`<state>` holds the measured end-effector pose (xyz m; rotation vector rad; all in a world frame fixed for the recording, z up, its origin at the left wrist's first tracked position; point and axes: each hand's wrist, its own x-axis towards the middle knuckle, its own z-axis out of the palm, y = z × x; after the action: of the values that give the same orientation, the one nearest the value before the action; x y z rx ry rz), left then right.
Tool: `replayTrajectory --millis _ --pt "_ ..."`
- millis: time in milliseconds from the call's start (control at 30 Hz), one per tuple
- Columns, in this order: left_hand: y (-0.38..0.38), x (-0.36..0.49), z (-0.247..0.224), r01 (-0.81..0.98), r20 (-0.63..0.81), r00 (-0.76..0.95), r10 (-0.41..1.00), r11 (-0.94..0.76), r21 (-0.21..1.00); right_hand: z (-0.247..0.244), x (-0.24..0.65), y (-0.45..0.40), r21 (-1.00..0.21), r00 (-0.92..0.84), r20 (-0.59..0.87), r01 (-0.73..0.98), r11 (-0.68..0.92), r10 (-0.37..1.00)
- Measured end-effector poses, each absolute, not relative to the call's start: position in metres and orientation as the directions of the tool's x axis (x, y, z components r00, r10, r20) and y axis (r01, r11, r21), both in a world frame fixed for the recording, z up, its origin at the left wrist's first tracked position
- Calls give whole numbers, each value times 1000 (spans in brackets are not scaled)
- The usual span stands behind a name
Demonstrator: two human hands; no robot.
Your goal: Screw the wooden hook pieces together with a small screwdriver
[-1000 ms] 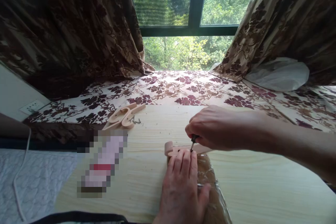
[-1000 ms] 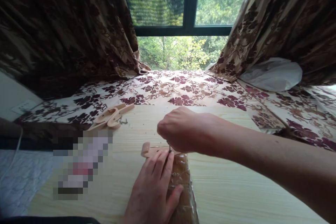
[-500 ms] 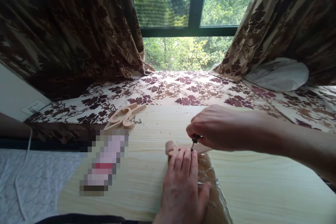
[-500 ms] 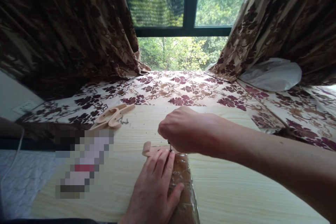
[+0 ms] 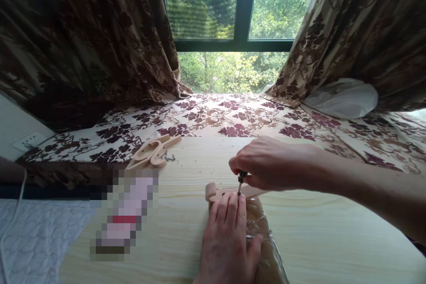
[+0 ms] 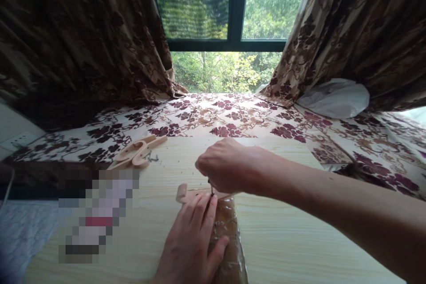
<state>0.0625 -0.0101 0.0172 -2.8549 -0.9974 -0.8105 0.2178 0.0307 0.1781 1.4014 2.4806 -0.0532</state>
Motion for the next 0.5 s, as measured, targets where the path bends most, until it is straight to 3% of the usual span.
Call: replayTrajectory --millis 167,367,500 --pt "-8 60 15 581 453 692 563 -806 115 176 219 31 59 -540 -244 821 568 805" --pt "-5 62 12 580 549 657 517 -812 70 163 227 37 21 -418 -144 905 425 897" --pt "-3 62 10 595 614 625 482 -803 24 148 232 31 -216 -380 9 902 373 925"
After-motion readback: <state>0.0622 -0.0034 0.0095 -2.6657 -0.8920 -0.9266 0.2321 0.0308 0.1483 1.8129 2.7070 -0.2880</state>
